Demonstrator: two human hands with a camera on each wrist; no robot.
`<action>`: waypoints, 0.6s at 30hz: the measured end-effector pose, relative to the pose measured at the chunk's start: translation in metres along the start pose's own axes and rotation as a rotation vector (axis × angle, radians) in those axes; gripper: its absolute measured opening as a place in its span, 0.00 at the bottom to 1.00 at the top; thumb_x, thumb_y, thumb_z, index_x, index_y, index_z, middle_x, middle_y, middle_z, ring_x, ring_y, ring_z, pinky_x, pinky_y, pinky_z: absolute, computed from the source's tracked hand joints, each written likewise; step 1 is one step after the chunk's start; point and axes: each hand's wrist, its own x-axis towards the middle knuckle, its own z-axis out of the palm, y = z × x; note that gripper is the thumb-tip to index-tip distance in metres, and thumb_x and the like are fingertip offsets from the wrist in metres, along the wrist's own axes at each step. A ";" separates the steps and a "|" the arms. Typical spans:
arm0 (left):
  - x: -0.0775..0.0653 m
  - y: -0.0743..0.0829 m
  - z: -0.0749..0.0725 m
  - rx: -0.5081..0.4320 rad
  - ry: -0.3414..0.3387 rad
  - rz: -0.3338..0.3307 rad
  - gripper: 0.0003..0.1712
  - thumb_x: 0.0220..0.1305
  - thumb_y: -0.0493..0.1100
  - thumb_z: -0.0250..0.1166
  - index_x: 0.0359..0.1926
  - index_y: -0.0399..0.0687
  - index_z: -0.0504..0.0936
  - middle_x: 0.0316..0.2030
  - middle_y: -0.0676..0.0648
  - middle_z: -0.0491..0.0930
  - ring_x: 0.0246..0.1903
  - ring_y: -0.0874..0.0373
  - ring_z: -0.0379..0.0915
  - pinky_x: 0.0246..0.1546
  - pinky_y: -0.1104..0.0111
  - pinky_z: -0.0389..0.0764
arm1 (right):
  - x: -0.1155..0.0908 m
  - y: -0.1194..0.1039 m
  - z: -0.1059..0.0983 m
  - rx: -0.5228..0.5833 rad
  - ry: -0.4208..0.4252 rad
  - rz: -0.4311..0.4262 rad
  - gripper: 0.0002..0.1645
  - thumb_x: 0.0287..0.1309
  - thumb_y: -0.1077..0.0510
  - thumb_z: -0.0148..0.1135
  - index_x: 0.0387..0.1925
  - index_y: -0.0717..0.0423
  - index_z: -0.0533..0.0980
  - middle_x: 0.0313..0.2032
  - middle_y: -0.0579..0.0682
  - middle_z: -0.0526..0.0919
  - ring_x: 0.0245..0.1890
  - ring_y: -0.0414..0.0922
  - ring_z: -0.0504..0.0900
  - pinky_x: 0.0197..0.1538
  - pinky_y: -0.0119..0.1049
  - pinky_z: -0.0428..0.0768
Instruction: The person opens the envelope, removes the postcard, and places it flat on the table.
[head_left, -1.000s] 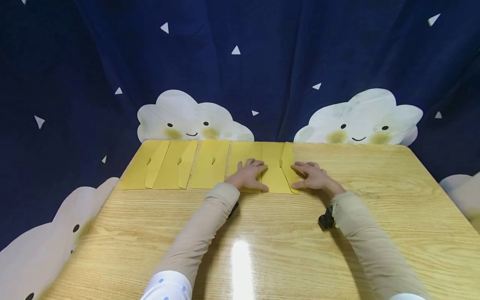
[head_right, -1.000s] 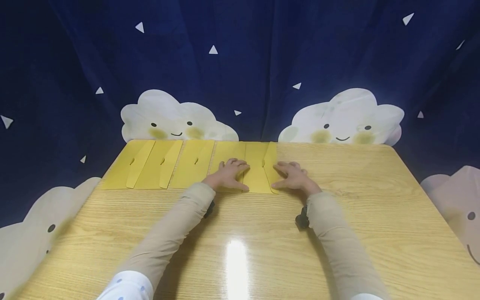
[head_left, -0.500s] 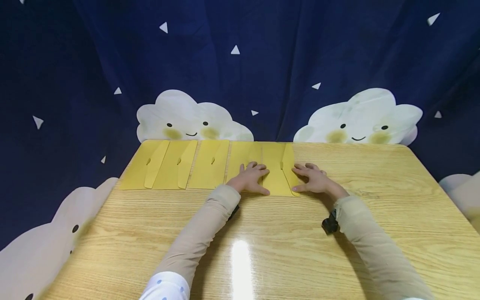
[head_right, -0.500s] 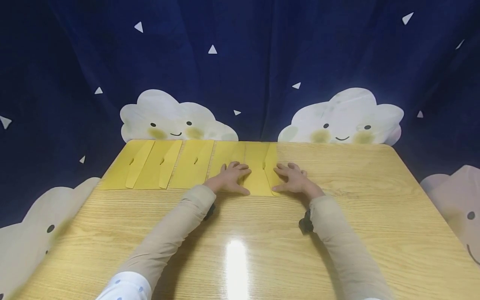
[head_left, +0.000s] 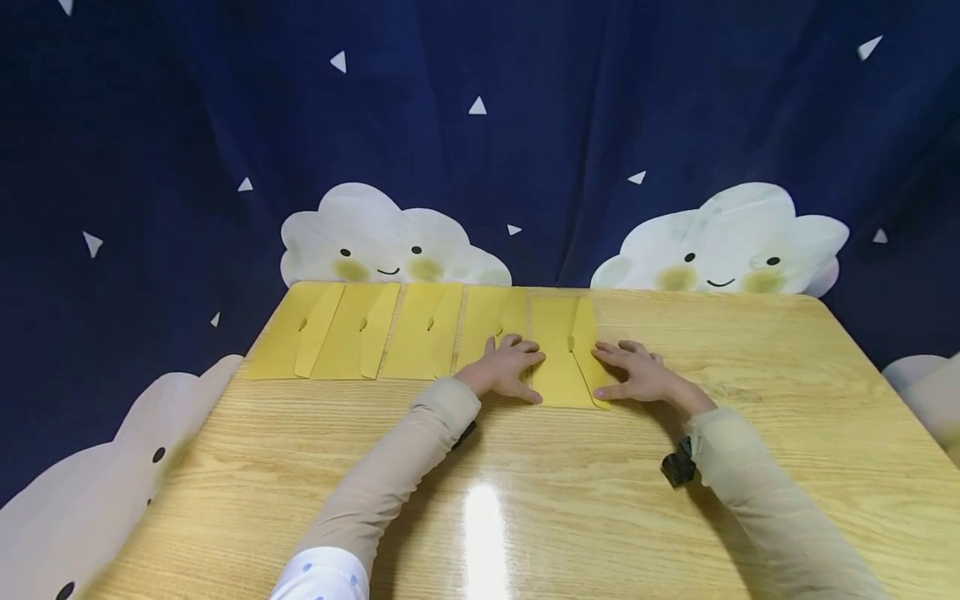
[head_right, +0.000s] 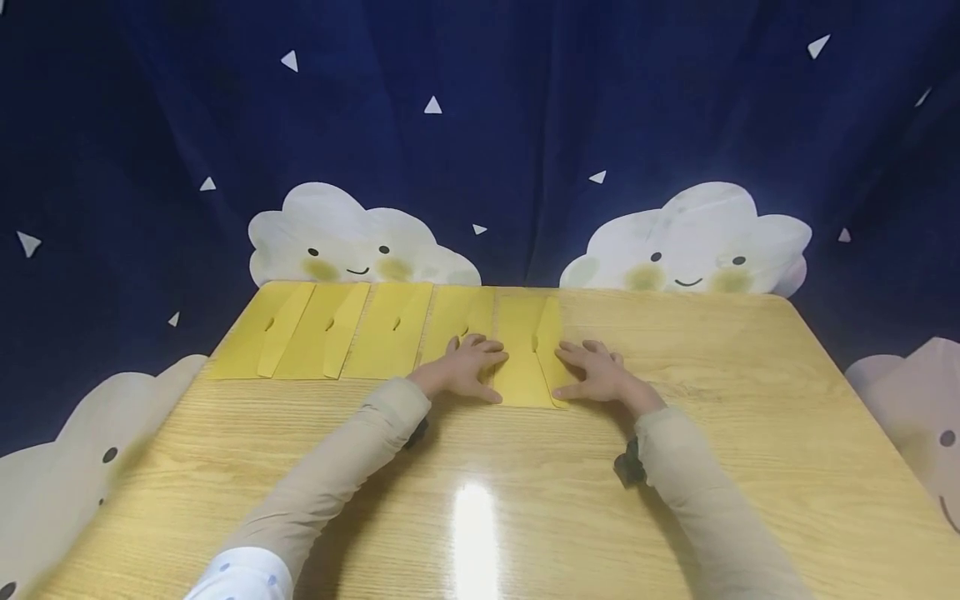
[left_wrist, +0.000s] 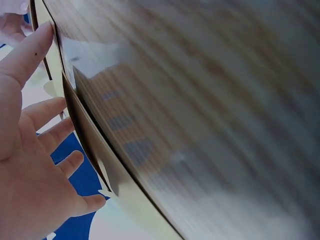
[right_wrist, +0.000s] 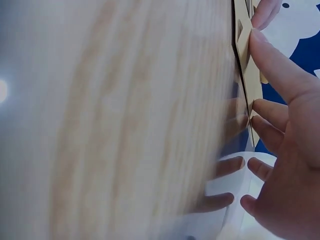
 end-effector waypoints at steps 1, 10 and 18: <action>-0.001 0.000 0.000 0.002 0.000 0.002 0.45 0.53 0.67 0.60 0.68 0.58 0.56 0.68 0.53 0.51 0.67 0.50 0.37 0.60 0.42 0.40 | -0.002 -0.001 0.000 -0.004 -0.003 -0.001 0.50 0.49 0.36 0.61 0.66 0.60 0.58 0.67 0.60 0.53 0.64 0.66 0.43 0.53 0.69 0.43; -0.006 0.002 0.006 0.020 -0.021 0.051 0.46 0.52 0.68 0.58 0.69 0.59 0.55 0.68 0.53 0.50 0.68 0.50 0.36 0.60 0.42 0.38 | -0.016 -0.007 0.000 0.001 -0.019 -0.028 0.49 0.49 0.37 0.62 0.65 0.61 0.58 0.66 0.62 0.53 0.63 0.68 0.43 0.51 0.71 0.43; -0.018 0.011 0.007 0.014 -0.029 0.075 0.46 0.52 0.67 0.59 0.68 0.57 0.57 0.68 0.52 0.50 0.67 0.50 0.36 0.61 0.43 0.39 | -0.027 -0.012 0.003 -0.012 -0.010 -0.048 0.48 0.50 0.39 0.62 0.65 0.61 0.59 0.66 0.62 0.54 0.63 0.67 0.46 0.51 0.69 0.45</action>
